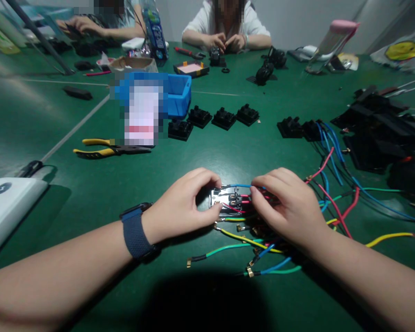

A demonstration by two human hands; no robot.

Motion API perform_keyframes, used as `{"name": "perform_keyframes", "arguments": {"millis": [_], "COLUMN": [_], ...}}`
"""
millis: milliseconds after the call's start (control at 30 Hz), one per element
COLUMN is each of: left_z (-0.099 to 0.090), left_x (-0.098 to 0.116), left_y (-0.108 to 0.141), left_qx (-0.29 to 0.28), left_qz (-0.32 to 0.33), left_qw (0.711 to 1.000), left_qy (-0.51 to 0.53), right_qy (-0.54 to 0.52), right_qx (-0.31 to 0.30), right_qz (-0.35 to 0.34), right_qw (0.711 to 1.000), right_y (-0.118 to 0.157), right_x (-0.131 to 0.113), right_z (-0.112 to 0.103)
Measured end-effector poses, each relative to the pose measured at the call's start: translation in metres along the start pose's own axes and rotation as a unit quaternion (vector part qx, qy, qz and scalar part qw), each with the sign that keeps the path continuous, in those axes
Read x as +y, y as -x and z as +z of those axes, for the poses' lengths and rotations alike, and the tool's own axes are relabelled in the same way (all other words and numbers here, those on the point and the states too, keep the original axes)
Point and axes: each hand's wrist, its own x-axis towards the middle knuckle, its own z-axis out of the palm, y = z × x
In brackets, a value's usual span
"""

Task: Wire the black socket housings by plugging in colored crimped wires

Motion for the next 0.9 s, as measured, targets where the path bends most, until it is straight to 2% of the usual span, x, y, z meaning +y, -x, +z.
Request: {"name": "perform_keyframes", "arguments": {"millis": [633, 900], "left_z": [-0.0014, -0.0004], "left_x": [0.0, -0.0007], "left_y": [-0.0004, -0.0003], "left_qx": [-0.006, 0.015], "left_qz": [0.007, -0.037], "left_qw": [1.0, 0.998], "left_qy": [0.018, 0.04], "right_qy": [-0.014, -0.033], "right_qx": [-0.041, -0.053], "right_qz": [0.024, 0.024], "right_qw": [0.999, 0.998], "right_y": [0.0002, 0.0018], "right_x": [-0.0008, -0.0017], "right_z": [0.0029, 0.0039]}}
